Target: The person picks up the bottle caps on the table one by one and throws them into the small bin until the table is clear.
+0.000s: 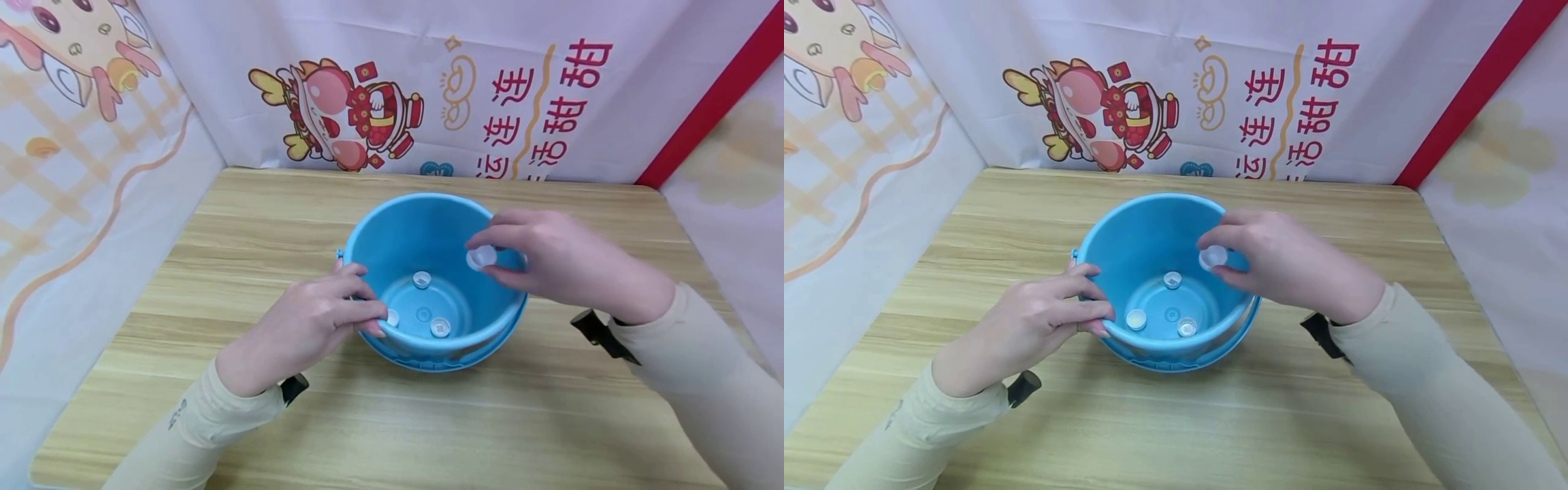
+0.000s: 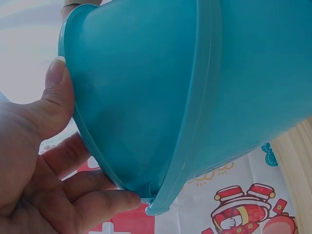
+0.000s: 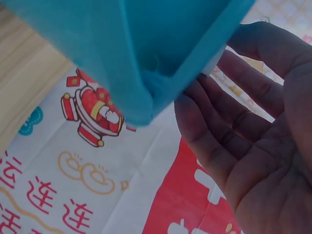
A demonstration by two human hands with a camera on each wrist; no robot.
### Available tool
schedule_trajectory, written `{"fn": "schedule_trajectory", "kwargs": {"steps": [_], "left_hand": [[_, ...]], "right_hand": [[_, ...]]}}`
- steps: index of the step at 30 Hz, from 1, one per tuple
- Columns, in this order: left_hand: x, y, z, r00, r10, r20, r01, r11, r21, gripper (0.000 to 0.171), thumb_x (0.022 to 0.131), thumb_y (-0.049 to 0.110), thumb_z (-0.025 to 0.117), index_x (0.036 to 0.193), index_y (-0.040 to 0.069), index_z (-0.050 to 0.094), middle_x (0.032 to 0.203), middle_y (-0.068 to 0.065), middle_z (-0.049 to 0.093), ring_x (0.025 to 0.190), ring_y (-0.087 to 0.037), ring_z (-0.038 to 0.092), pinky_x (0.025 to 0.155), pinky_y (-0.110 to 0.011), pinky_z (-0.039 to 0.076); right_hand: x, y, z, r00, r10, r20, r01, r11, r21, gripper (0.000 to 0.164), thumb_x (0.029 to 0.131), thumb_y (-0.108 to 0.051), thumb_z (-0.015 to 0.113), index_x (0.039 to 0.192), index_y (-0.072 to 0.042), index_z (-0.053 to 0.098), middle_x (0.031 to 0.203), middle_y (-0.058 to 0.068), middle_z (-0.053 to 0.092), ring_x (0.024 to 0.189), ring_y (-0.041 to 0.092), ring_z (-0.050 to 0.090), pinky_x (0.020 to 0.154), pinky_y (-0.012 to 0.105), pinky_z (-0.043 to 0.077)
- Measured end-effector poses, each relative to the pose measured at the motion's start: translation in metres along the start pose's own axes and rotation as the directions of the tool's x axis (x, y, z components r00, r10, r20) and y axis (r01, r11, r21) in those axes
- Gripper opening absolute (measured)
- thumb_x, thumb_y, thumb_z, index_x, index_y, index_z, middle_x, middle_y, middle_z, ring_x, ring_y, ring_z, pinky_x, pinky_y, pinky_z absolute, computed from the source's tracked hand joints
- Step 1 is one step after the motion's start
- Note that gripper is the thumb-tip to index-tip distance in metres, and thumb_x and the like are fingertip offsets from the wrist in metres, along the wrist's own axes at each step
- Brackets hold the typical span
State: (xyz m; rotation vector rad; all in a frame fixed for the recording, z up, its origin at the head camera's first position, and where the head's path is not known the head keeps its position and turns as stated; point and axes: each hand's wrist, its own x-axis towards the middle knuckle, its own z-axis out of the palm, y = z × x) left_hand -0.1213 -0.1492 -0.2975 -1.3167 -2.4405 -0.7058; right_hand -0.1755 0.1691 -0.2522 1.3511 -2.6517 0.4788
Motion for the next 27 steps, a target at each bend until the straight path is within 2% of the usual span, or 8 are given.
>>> {"fn": "schedule_trajectory", "kwargs": {"steps": [5,12,15,17,21,27], "left_hand": [[0.000,0.000,0.001,1.000,-0.013,0.007,0.013,1.000,-0.005,0.026,0.079,0.018,0.082,0.104,0.012,0.079,0.095,-0.004,0.071,0.106,-0.027,0.068,0.100,-0.056,0.040],[0.000,0.000,0.001,1.000,-0.017,0.009,0.017,1.000,-0.009,0.026,0.079,0.018,0.081,0.104,0.012,0.079,0.096,-0.004,0.071,0.107,-0.027,0.068,0.101,-0.056,0.040],[0.000,0.000,0.001,1.000,-0.014,0.007,0.014,1.000,-0.007,0.026,0.079,0.018,0.081,0.104,0.012,0.079,0.095,-0.004,0.071,0.107,-0.027,0.067,0.101,-0.056,0.040],[0.000,0.000,0.001,1.000,-0.014,0.007,0.014,1.000,-0.006,0.025,0.079,0.018,0.081,0.104,0.012,0.079,0.095,-0.004,0.071,0.107,-0.028,0.067,0.101,-0.056,0.040],[0.000,0.001,0.001,1.000,-0.013,0.005,0.013,1.000,-0.001,0.025,0.080,0.018,0.081,0.104,0.012,0.079,0.095,-0.004,0.071,0.107,-0.027,0.068,0.101,-0.055,0.041],[0.000,0.001,0.001,1.000,-0.008,-0.002,0.008,1.000,0.000,0.025,0.079,0.018,0.081,0.103,0.011,0.079,0.094,-0.004,0.071,0.106,-0.026,0.068,0.102,-0.054,0.040]], "right_hand": [[0.009,-0.002,0.007,0.998,0.016,0.066,-0.017,1.000,0.015,0.038,0.079,-0.016,0.086,0.114,-0.013,0.073,0.109,0.005,0.069,0.094,0.022,0.068,0.071,0.038,0.061],[0.012,-0.002,0.013,0.989,0.047,0.143,-0.051,0.998,0.024,0.040,0.081,-0.025,0.085,0.117,-0.014,0.072,0.107,0.004,0.069,0.090,0.021,0.069,0.069,0.032,0.060],[0.011,0.000,0.011,0.986,0.067,0.150,-0.071,0.997,0.018,0.042,0.081,-0.030,0.084,0.118,-0.014,0.072,0.109,0.004,0.069,0.091,0.021,0.069,0.069,0.031,0.060],[0.008,0.002,0.006,0.989,0.080,0.122,-0.083,0.996,0.018,0.040,0.082,-0.027,0.084,0.117,-0.013,0.072,0.107,0.004,0.070,0.089,0.020,0.070,0.067,0.031,0.060],[0.000,0.010,-0.008,0.994,0.109,0.007,-0.109,0.994,-0.014,0.036,0.080,-0.017,0.085,0.114,-0.012,0.073,0.103,0.003,0.071,0.085,0.017,0.070,0.065,0.031,0.061],[-0.022,0.030,-0.024,0.976,0.148,-0.162,-0.167,0.980,-0.108,0.034,0.080,-0.012,0.084,0.112,-0.011,0.075,0.097,0.003,0.072,0.083,0.019,0.068,0.065,0.039,0.060]]}}
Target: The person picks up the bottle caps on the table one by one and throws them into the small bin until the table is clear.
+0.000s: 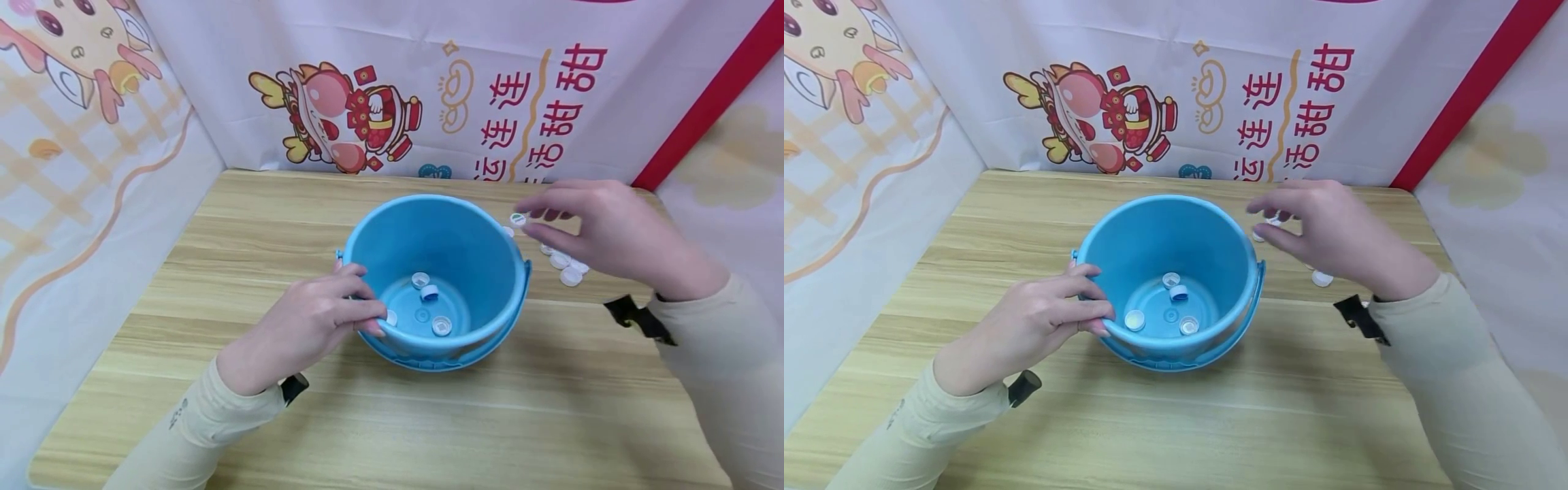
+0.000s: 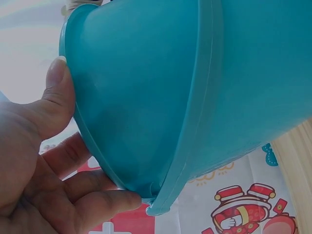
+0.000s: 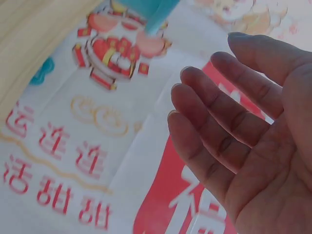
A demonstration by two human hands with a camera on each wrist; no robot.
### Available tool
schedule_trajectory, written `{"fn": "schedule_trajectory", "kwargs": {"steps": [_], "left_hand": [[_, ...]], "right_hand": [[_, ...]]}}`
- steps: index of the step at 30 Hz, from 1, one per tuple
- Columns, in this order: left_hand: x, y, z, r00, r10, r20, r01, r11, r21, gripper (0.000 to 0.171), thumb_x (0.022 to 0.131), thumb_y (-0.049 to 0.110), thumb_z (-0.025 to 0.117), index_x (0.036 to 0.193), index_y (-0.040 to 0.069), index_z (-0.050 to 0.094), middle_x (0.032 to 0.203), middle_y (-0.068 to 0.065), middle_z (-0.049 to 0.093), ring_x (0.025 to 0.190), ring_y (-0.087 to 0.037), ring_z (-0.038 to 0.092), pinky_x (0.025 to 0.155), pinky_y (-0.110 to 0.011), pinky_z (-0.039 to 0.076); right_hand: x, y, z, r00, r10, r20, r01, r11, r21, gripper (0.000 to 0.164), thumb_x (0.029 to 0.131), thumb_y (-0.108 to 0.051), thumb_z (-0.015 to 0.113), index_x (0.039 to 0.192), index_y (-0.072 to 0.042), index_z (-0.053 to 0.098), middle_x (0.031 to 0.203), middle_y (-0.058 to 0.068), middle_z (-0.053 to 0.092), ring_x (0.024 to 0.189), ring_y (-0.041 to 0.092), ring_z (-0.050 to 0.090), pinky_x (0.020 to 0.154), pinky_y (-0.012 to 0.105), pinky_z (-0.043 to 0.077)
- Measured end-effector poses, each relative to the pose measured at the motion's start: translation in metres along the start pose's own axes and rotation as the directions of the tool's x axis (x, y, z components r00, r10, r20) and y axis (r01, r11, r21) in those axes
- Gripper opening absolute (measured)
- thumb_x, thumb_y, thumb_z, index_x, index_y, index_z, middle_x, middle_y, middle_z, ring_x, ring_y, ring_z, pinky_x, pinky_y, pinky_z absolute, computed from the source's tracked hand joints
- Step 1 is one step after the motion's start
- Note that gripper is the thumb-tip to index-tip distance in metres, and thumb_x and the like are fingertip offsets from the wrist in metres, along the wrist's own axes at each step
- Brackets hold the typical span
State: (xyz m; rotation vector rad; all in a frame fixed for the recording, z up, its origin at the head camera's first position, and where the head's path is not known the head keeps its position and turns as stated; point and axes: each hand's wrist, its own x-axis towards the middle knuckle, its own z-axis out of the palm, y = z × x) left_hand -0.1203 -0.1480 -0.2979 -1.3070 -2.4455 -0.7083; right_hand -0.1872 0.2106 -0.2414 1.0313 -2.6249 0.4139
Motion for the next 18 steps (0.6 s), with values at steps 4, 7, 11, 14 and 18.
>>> {"fn": "schedule_trajectory", "kwargs": {"steps": [4,7,11,14,18], "left_hand": [[0.001,0.000,-0.001,1.000,0.008,0.001,-0.008,1.000,0.004,0.025,0.079,0.018,0.081,0.102,0.011,0.079,0.094,-0.004,0.071,0.106,-0.027,0.068,0.102,-0.055,0.040],[0.000,0.000,-0.001,1.000,0.013,0.001,-0.013,1.000,0.006,0.024,0.080,0.019,0.081,0.102,0.011,0.079,0.094,-0.004,0.071,0.106,-0.027,0.068,0.102,-0.055,0.041],[0.000,-0.001,-0.001,1.000,0.010,0.003,-0.010,1.000,0.002,0.024,0.080,0.019,0.081,0.103,0.012,0.079,0.094,-0.004,0.070,0.106,-0.026,0.068,0.101,-0.054,0.041],[0.000,0.000,-0.001,1.000,0.011,0.002,-0.011,1.000,-0.001,0.024,0.079,0.019,0.081,0.102,0.012,0.079,0.094,-0.004,0.070,0.106,-0.027,0.068,0.102,-0.054,0.041],[0.000,0.001,-0.002,1.000,0.013,0.002,-0.013,1.000,-0.003,0.024,0.079,0.019,0.081,0.102,0.012,0.079,0.093,-0.003,0.071,0.105,-0.026,0.067,0.103,-0.054,0.040]], "right_hand": [[-0.012,0.021,-0.004,0.998,0.057,-0.017,-0.057,0.998,-0.025,0.035,0.080,-0.010,0.084,0.113,-0.010,0.074,0.094,0.005,0.072,0.081,0.020,0.068,0.064,0.041,0.060],[-0.021,0.038,-0.001,0.986,0.159,0.041,-0.158,0.987,-0.029,0.033,0.083,-0.011,0.081,0.114,-0.007,0.073,0.095,0.008,0.072,0.081,0.023,0.067,0.066,0.044,0.060],[-0.036,0.067,0.013,0.937,0.310,0.163,-0.305,0.951,-0.059,0.031,0.087,-0.015,0.078,0.116,-0.005,0.072,0.094,0.009,0.071,0.080,0.023,0.066,0.064,0.038,0.059],[-0.051,0.094,0.028,0.892,0.381,0.244,-0.374,0.924,-0.074,0.029,0.088,-0.016,0.077,0.114,-0.003,0.072,0.091,0.007,0.071,0.077,0.021,0.065,0.063,0.034,0.057],[-0.071,0.122,0.047,0.847,0.423,0.321,-0.425,0.903,-0.068,0.025,0.090,-0.016,0.074,0.108,0.001,0.073,0.089,0.010,0.072,0.076,0.023,0.066,0.067,0.044,0.056]]}}
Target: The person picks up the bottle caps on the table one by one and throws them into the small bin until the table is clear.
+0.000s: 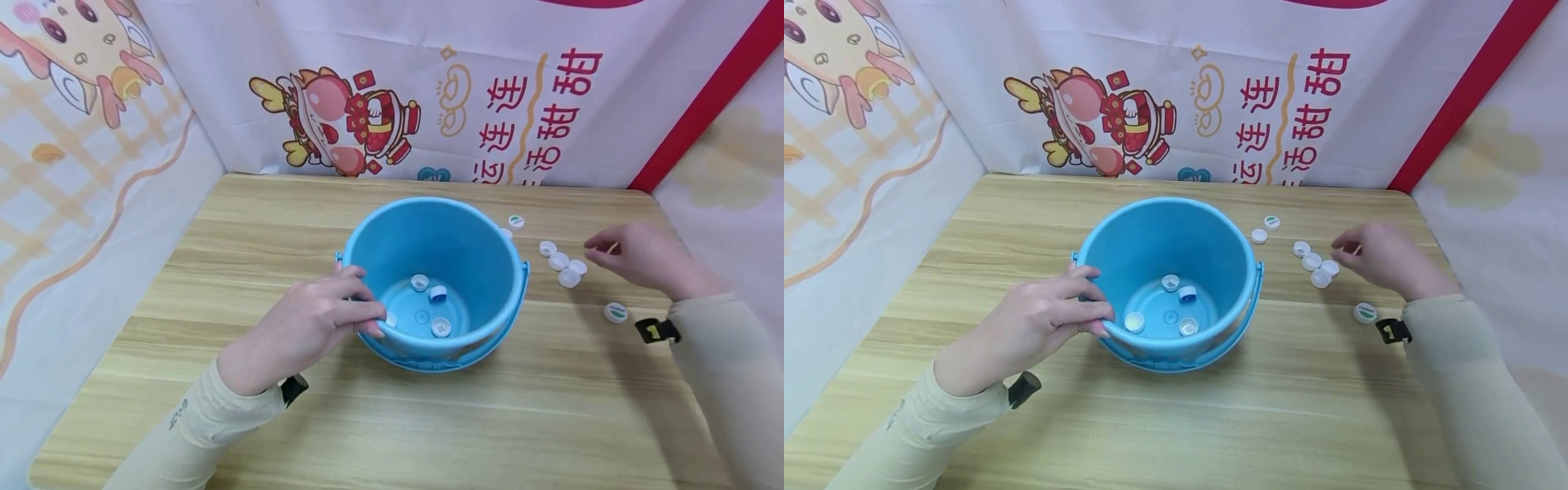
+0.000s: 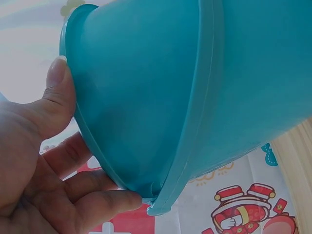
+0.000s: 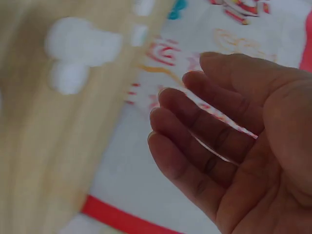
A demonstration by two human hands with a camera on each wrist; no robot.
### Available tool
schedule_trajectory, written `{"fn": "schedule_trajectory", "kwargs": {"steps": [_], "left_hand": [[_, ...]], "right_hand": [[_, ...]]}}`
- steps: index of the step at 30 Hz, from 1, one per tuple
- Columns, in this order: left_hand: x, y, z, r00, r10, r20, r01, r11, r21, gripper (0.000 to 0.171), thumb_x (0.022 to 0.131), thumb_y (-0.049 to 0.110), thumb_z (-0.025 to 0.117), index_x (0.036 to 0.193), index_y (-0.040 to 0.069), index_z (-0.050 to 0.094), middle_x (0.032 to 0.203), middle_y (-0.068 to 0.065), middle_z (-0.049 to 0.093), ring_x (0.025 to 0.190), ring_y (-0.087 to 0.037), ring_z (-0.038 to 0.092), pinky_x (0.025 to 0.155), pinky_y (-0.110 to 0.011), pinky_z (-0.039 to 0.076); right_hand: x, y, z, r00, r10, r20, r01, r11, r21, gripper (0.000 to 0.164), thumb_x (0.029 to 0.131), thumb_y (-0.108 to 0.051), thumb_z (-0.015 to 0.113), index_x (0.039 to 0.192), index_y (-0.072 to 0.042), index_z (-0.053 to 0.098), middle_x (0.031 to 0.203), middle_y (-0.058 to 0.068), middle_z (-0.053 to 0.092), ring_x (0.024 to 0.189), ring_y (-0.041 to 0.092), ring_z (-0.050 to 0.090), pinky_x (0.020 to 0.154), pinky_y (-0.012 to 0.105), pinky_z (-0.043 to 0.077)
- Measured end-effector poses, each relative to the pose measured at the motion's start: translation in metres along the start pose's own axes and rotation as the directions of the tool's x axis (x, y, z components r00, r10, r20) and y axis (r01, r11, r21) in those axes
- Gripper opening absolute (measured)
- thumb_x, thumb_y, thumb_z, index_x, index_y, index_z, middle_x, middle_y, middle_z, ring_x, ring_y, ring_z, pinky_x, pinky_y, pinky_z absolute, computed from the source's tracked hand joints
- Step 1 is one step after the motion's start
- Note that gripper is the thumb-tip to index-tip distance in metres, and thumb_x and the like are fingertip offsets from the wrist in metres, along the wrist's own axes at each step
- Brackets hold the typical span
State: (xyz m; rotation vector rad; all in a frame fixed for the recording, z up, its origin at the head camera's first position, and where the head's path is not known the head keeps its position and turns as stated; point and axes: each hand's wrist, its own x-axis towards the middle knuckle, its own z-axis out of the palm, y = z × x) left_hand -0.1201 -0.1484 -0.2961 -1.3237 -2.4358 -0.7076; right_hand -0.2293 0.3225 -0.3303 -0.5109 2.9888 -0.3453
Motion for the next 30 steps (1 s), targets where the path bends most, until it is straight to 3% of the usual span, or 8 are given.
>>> {"fn": "schedule_trajectory", "kwargs": {"steps": [6,15,30], "left_hand": [[0.000,0.001,0.000,1.000,0.002,-0.003,-0.002,1.000,0.014,0.024,0.079,0.020,0.082,0.102,0.012,0.079,0.093,-0.004,0.071,0.108,-0.029,0.067,0.102,-0.054,0.041],[0.001,0.003,0.000,1.000,-0.019,0.014,0.019,1.000,0.016,0.026,0.079,0.019,0.082,0.103,0.012,0.079,0.094,-0.003,0.071,0.110,-0.029,0.066,0.103,-0.052,0.041],[0.001,0.002,0.002,1.000,-0.016,0.008,0.016,1.000,0.005,0.026,0.078,0.019,0.082,0.103,0.012,0.079,0.094,-0.003,0.072,0.106,-0.027,0.067,0.103,-0.053,0.041]], "right_hand": [[0.002,0.017,0.029,0.991,0.081,0.102,-0.086,0.995,0.046,0.034,0.093,-0.027,0.071,0.113,0.001,0.070,0.091,0.012,0.070,0.080,0.025,0.063,0.074,0.051,0.053],[0.006,0.013,0.049,0.974,0.151,0.167,-0.169,0.980,0.103,0.042,0.093,-0.034,0.071,0.120,-0.003,0.068,0.098,0.013,0.067,0.085,0.028,0.058,0.074,0.049,0.052],[0.013,0.010,0.068,0.977,0.148,0.153,-0.159,0.985,0.065,0.031,0.093,-0.026,0.072,0.114,-0.002,0.071,0.087,0.007,0.064,0.076,0.024,0.054,0.065,0.037,0.051]]}}
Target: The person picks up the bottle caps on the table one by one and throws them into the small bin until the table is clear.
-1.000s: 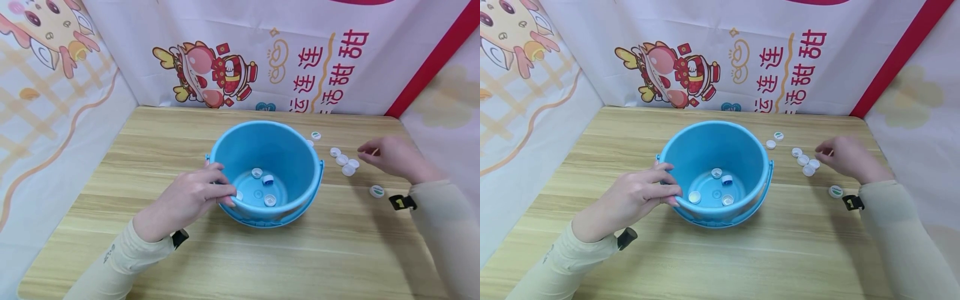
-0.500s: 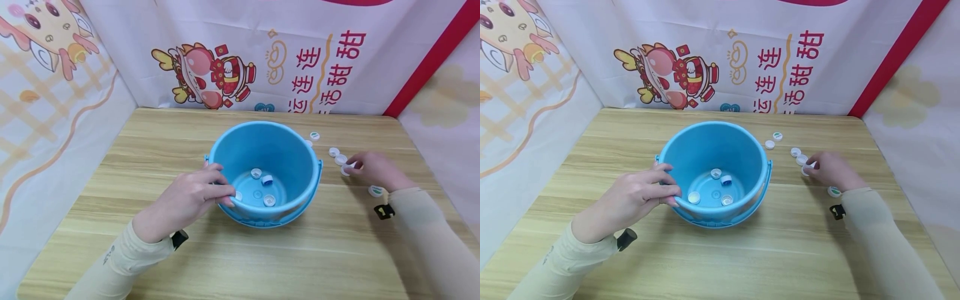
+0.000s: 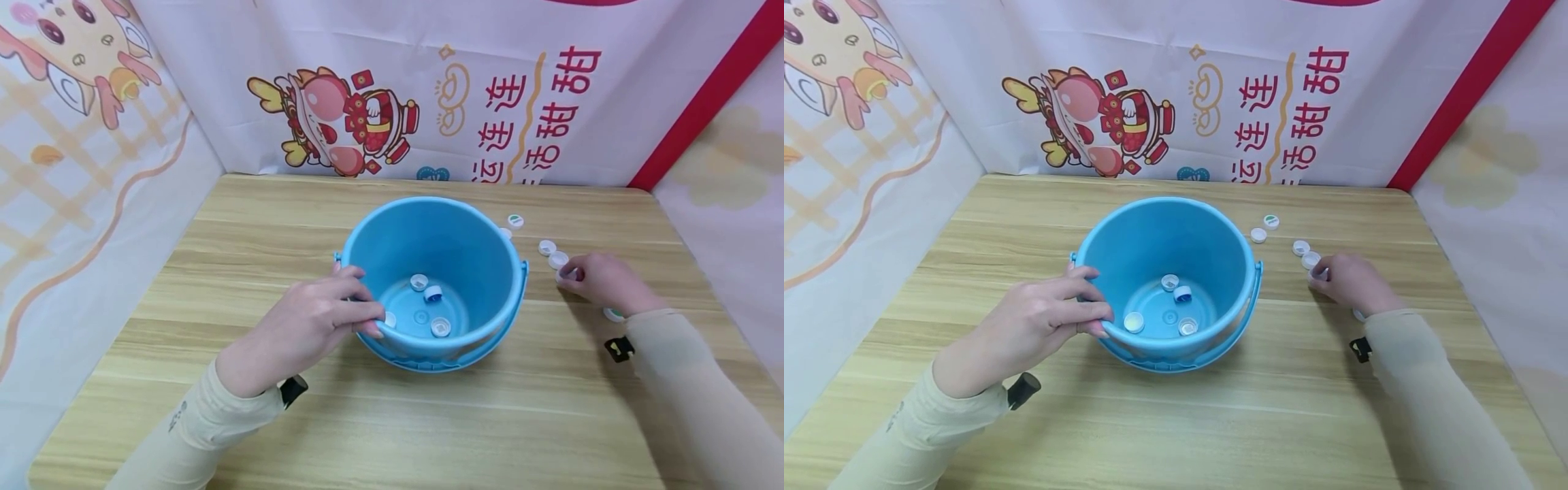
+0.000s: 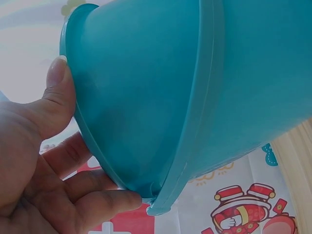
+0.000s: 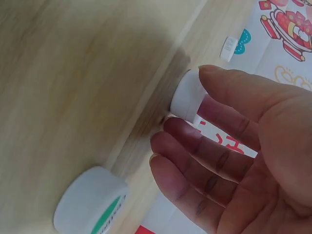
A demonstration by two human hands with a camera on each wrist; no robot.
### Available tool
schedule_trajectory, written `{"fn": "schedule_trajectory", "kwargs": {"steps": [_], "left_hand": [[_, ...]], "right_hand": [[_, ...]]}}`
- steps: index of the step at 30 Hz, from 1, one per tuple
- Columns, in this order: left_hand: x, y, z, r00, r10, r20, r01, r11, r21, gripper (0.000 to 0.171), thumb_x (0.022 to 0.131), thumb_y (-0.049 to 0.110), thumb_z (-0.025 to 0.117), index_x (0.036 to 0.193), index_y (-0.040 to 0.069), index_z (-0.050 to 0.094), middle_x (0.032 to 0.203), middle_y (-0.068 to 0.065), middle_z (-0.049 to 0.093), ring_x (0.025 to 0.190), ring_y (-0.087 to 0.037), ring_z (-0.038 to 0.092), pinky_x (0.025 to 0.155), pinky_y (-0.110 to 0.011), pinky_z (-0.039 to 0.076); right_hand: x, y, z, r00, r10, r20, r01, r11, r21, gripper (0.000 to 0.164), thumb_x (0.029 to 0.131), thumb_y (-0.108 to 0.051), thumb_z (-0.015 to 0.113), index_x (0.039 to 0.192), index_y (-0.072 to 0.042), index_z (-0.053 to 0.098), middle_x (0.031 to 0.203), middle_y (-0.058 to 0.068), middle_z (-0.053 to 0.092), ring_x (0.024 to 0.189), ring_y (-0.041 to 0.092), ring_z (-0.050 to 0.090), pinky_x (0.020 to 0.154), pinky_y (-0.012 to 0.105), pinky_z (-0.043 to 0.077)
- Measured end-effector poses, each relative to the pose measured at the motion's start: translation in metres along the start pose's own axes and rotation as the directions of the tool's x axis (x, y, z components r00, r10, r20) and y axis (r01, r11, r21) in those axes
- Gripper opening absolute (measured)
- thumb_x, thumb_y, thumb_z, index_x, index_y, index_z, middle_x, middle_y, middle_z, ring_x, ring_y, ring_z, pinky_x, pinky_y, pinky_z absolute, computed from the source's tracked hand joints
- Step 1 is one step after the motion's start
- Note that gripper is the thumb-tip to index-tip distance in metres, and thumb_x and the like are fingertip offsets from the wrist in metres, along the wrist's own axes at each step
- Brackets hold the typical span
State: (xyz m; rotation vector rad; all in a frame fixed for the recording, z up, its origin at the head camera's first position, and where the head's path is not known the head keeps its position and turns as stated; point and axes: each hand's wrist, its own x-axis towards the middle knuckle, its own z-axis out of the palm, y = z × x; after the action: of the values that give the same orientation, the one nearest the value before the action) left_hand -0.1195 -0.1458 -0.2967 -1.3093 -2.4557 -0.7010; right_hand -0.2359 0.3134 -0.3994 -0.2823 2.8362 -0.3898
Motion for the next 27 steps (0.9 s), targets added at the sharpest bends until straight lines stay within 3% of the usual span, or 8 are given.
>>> {"fn": "schedule_trajectory", "kwargs": {"steps": [12,20,27], "left_hand": [[0.002,0.003,-0.001,1.000,-0.022,0.016,0.022,1.000,-0.004,0.025,0.079,0.019,0.081,0.103,0.012,0.079,0.094,-0.003,0.072,0.106,-0.026,0.067,0.103,-0.054,0.039],[-0.001,0.002,-0.001,1.000,-0.017,0.003,0.017,1.000,-0.011,0.027,0.078,0.018,0.082,0.104,0.012,0.079,0.095,-0.003,0.072,0.108,-0.027,0.066,0.103,-0.053,0.040],[-0.002,0.001,-0.002,1.000,-0.003,-0.002,0.003,1.000,-0.007,0.026,0.078,0.018,0.082,0.104,0.012,0.079,0.095,-0.003,0.073,0.111,-0.029,0.065,0.102,-0.054,0.040]], "right_hand": [[0.006,-0.010,0.005,0.999,0.040,-0.031,-0.039,0.999,0.035,0.030,0.094,-0.029,0.071,0.113,-0.006,0.068,0.098,0.013,0.066,0.086,0.029,0.058,0.075,0.047,0.054],[0.014,-0.021,0.002,0.998,0.060,-0.021,-0.060,0.997,0.038,0.052,0.093,-0.033,0.071,0.132,-0.003,0.055,0.108,0.022,0.062,0.091,0.034,0.058,0.079,0.054,0.054],[0.014,-0.024,0.002,0.999,0.024,-0.023,-0.024,1.000,0.013,0.041,0.093,-0.029,0.071,0.124,-0.003,0.064,0.102,0.018,0.064,0.089,0.032,0.058,0.077,0.050,0.055]]}}
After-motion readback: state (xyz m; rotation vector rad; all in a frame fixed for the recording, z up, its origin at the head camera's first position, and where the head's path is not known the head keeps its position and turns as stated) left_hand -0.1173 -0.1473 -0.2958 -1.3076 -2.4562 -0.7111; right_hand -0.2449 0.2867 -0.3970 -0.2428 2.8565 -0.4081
